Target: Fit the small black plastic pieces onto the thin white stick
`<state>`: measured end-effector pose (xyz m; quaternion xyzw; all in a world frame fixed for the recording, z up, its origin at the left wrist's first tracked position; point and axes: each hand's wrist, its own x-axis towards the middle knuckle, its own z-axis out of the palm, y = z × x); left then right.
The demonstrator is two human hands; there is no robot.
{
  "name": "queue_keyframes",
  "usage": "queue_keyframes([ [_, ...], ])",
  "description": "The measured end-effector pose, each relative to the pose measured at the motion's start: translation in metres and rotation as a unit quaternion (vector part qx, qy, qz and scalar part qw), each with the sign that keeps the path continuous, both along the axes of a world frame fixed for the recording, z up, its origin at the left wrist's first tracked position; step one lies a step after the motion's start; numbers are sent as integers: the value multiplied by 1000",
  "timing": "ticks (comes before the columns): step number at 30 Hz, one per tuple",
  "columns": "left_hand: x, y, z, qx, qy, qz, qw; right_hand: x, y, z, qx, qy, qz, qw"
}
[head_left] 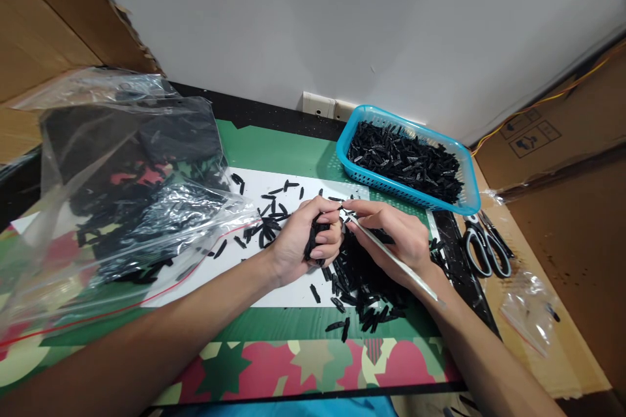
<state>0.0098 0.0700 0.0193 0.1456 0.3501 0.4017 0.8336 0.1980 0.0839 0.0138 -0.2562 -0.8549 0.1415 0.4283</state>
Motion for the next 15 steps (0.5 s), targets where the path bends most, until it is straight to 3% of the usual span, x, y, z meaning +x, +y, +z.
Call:
queue_keyframes([
  [10, -3, 1, 0, -28, -32, -15, 999, -2, 2, -7, 169, -88, -20, 981],
  [15, -3, 1, -3, -24, -21, -11, 999, -7, 2, -8, 199, -96, -30, 975],
])
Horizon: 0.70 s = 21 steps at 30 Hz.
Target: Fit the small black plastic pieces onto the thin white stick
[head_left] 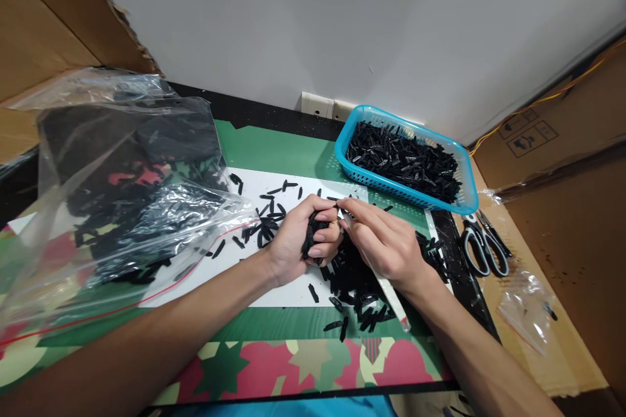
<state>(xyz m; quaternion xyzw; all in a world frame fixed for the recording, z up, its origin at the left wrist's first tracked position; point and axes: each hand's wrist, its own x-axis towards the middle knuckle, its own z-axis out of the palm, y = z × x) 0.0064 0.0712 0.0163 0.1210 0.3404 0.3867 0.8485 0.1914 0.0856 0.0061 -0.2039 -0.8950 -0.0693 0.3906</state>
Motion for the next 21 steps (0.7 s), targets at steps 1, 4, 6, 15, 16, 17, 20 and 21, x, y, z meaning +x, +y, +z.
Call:
queue_keyframes([
  [1, 0, 0, 0, 2, 2, -1, 1000, -1, 0, 0, -1, -2, 0, 1000],
  [4, 2, 0, 2, 10, 10, -1, 1000, -4, -1, 0, -7, -1, 1, 1000],
  [6, 3, 0, 3, 14, 16, -3, 1000, -4, -2, -1, -24, 3, 2, 1000],
  [15, 2, -2, 4, 67, 0, -15, 998, 15, 9, -3, -65, 23, -86, 994],
  [16, 2, -2, 4, 70, -6, -17, 997, 17, 11, -2, -69, 4, -90, 994],
  [17, 1, -3, 4, 70, -10, -19, 997, 20, 13, -2, -71, -17, -93, 993],
  [20, 0, -3, 4, 68, -22, -27, 997, 25, 16, 0, -81, -73, -89, 990],
  [21, -1, -3, 3, 69, -25, -29, 997, 25, 17, 0, -87, -89, -86, 988],
])
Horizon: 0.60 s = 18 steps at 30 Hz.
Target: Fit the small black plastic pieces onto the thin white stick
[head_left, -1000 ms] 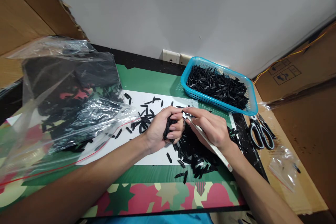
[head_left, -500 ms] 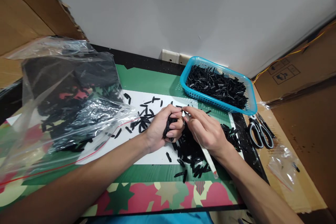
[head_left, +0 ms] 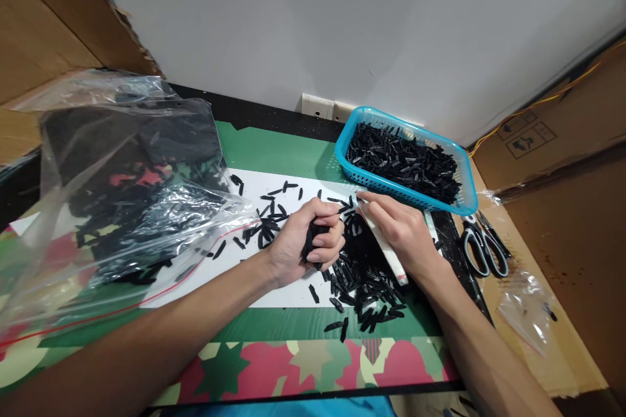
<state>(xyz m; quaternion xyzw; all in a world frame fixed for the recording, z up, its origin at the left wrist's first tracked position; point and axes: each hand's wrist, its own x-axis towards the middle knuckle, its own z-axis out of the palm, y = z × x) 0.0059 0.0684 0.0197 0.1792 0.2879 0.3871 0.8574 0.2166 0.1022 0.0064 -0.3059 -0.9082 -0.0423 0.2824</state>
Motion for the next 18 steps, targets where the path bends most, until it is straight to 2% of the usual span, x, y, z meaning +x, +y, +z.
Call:
queue_keyframes([
  [4, 0, 0, -1, -2, -11, -7, 1000, -1, 1, 1, -11, -62, 19, 998],
  [8, -1, 0, -2, -14, -19, -8, 1000, -2, 4, -1, -19, -62, 24, 998],
  [12, -1, 0, -2, -9, -21, -10, 1000, -5, 1, 4, -87, 27, 11, 996],
  [15, -1, -1, -2, -7, -18, -17, 1000, -10, -6, 11, -171, 125, 31, 977],
  [18, 0, -1, -3, -1, -14, -19, 1000, -15, -12, 15, -210, 178, 59, 960],
])
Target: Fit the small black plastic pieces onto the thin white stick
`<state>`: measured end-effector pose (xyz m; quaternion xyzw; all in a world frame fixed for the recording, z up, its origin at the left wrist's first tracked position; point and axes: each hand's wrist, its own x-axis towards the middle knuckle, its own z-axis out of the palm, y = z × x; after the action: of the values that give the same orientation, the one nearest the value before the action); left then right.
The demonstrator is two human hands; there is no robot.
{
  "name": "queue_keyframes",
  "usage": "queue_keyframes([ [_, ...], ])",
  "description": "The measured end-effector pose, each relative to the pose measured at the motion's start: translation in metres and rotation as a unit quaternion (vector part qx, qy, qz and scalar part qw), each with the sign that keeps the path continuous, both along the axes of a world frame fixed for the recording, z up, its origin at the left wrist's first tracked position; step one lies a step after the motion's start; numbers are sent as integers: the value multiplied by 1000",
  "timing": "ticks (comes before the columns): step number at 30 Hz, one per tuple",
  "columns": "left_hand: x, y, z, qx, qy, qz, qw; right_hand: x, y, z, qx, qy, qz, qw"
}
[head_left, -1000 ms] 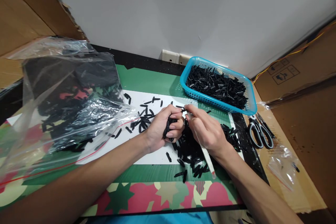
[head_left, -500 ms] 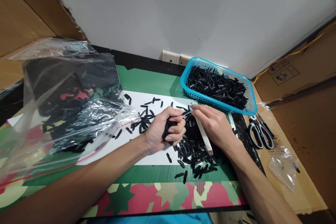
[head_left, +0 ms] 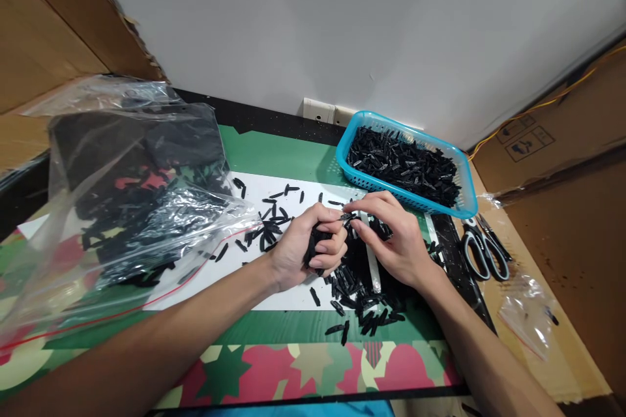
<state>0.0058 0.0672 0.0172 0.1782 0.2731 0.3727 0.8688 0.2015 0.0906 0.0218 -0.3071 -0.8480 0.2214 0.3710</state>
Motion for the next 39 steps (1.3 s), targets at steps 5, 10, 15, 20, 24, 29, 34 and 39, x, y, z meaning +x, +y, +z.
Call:
queue_keyframes([
  [5, 1, -1, -2, 6, 9, 3, 1000, -3, -2, 1, 12, 33, -5, 999],
  [10, 1, -1, -3, 7, 20, 11, 1000, -4, -4, 0, -7, 44, -8, 999],
  [15, 4, -1, -3, 14, 42, 25, 999, -7, -7, -3, -13, 42, -6, 999],
  [20, 5, -3, -3, 24, 44, 27, 998, -1, -7, 0, 193, -46, -51, 979],
  [24, 3, -3, -6, 30, 49, 4, 998, 18, -6, 8, 341, -81, -142, 926],
  [29, 2, -4, -9, 33, 38, -13, 999, 32, 11, 8, 372, -28, -291, 881],
  [34, 3, -6, -8, 45, 73, -55, 995, 26, 25, 0, 216, -107, -300, 923],
  [39, 4, -9, -7, 89, 91, -76, 989, 18, 12, 1, 179, -51, -212, 959],
])
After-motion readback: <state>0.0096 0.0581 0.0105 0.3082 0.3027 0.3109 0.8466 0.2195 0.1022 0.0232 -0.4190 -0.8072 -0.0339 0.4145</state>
